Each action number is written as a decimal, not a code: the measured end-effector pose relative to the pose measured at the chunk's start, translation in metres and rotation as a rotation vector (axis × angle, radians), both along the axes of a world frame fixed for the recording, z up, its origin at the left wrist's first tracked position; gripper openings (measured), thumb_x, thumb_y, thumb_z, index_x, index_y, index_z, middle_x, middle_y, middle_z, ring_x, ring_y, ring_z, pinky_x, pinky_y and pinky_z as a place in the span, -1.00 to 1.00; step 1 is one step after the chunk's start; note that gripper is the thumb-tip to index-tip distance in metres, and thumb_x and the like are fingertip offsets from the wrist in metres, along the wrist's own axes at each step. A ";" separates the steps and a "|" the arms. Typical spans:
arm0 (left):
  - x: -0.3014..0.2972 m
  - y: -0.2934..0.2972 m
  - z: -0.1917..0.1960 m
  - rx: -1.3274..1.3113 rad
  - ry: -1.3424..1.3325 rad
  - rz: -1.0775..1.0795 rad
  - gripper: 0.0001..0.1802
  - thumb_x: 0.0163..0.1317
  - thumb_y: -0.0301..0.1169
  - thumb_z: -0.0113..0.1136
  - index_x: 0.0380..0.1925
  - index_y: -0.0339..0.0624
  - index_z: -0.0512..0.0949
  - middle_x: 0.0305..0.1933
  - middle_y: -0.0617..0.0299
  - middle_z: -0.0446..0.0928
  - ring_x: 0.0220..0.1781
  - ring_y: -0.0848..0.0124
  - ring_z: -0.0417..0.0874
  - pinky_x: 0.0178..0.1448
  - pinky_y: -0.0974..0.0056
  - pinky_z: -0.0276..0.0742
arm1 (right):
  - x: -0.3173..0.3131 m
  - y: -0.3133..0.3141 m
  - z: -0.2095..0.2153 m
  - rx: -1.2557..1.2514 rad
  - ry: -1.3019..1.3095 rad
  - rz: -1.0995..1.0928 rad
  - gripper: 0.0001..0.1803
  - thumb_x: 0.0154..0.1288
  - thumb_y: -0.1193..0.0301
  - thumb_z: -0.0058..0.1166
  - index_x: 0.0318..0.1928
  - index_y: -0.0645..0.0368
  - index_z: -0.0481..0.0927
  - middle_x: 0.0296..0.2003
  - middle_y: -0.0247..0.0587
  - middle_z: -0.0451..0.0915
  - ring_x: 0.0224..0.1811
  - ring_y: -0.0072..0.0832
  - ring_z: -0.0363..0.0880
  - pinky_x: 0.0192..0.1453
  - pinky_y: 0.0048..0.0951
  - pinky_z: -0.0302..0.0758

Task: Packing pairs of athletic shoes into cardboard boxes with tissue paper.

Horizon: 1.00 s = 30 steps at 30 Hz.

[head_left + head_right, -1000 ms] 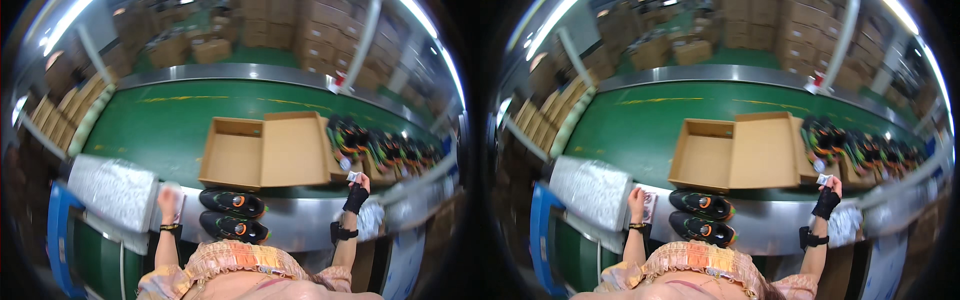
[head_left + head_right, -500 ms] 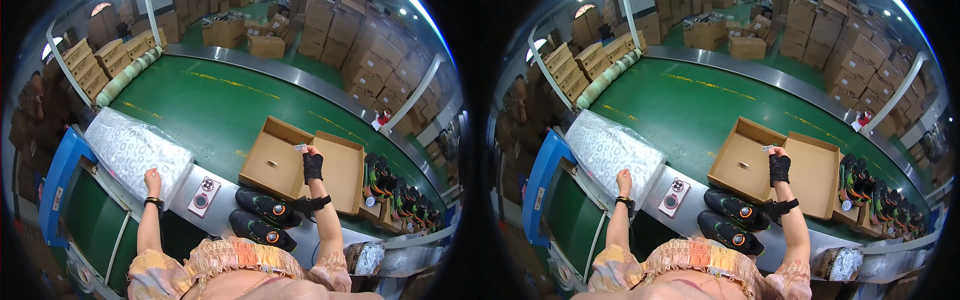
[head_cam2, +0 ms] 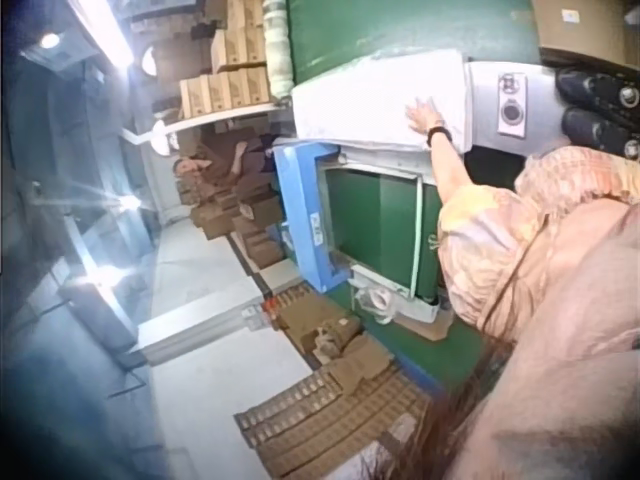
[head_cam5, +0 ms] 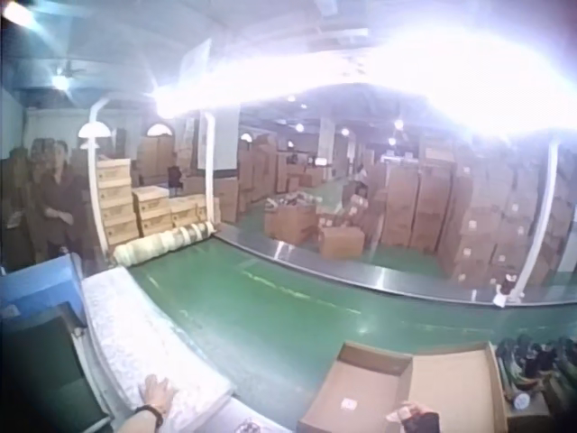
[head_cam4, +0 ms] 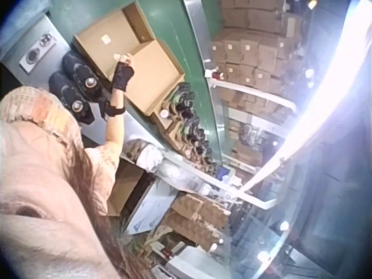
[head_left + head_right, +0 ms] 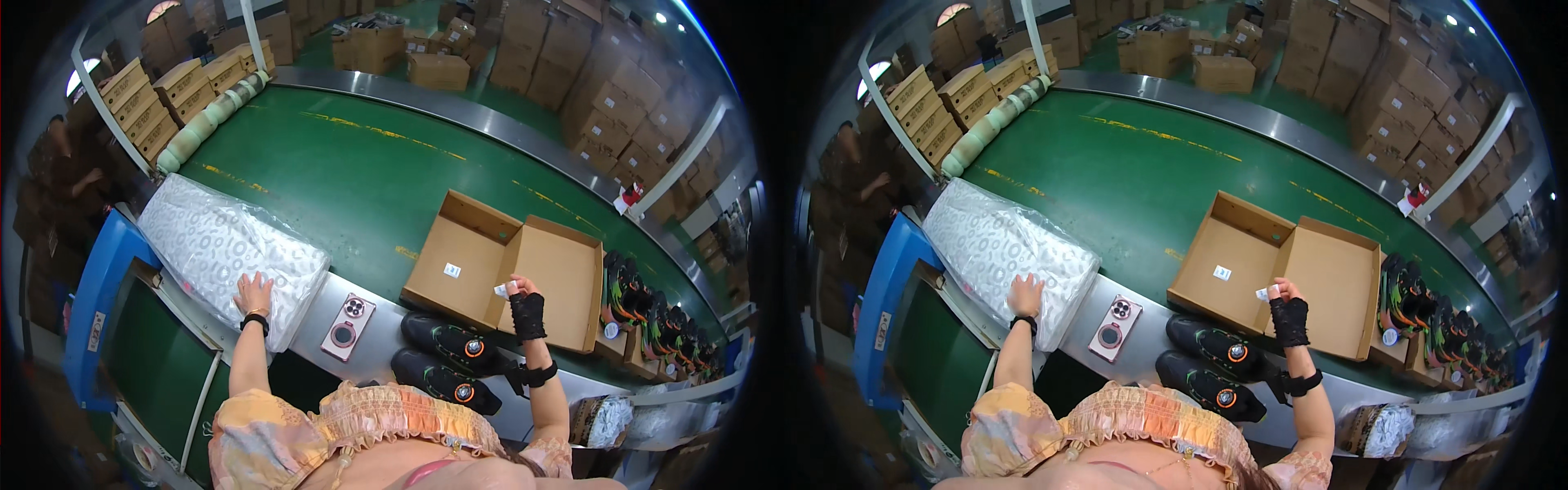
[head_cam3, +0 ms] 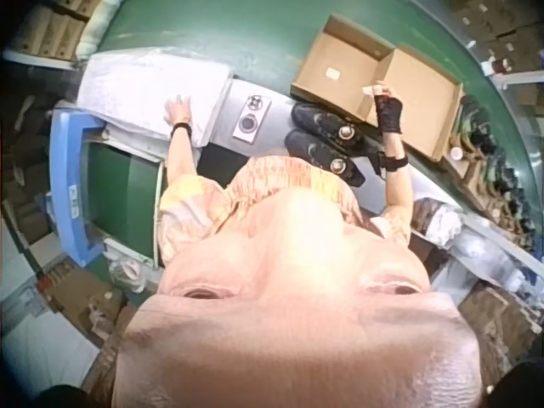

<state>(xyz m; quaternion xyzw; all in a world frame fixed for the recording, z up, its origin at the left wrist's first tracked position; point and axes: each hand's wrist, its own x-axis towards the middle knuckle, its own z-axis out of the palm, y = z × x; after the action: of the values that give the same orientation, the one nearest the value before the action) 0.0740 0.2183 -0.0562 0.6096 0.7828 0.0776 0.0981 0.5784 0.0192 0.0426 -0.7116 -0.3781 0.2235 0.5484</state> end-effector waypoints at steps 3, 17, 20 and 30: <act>-0.059 0.011 -0.079 0.100 0.078 0.027 -0.61 0.17 -0.15 -0.15 0.00 0.07 0.36 0.21 0.16 0.15 0.30 0.20 0.01 0.20 -0.20 -0.03 | -0.008 -0.006 0.014 0.016 -0.015 0.031 -0.78 0.09 0.35 0.06 -0.27 0.21 0.50 -0.56 -0.37 0.49 -0.54 -0.67 0.39 -0.44 -0.63 0.32; 0.023 -0.014 -0.005 -0.063 0.178 -0.167 -0.49 0.16 -0.05 -0.14 0.11 0.07 0.24 0.29 0.12 0.02 0.33 0.16 -0.05 0.11 -0.36 -0.05 | 0.001 -0.047 0.010 0.012 -0.093 0.089 -0.75 0.06 0.37 0.07 -0.25 0.23 0.49 -0.50 -0.33 0.51 -0.44 -0.62 0.46 -0.30 -0.57 0.40; 0.004 -0.008 -0.008 0.035 0.167 -0.193 -0.62 0.17 -0.15 -0.13 -0.06 -0.02 0.41 0.17 0.06 0.21 0.20 0.13 0.19 0.06 -0.26 0.13 | -0.011 -0.052 0.030 -0.021 -0.053 0.083 -0.85 0.09 0.41 0.04 -0.36 0.23 0.47 -0.37 -0.32 0.52 -0.44 -0.66 0.46 -0.34 -0.61 0.38; 0.052 0.002 0.215 0.663 -0.901 -0.243 -0.80 0.19 -0.37 -0.11 -0.34 -0.31 0.40 -0.60 0.33 0.36 -0.65 0.58 0.35 -0.65 0.40 0.23 | 0.006 -0.067 0.055 -0.008 0.478 0.327 -0.67 0.03 0.57 0.01 -0.13 0.25 0.33 -0.06 -0.07 0.35 -0.54 -0.60 0.43 -0.41 -0.60 0.39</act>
<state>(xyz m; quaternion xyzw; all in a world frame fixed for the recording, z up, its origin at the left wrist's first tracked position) 0.1262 0.2207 0.1591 0.5999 0.5217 0.5597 0.2339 0.5845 -0.0474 0.0977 -0.5706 -0.3470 0.4717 0.5758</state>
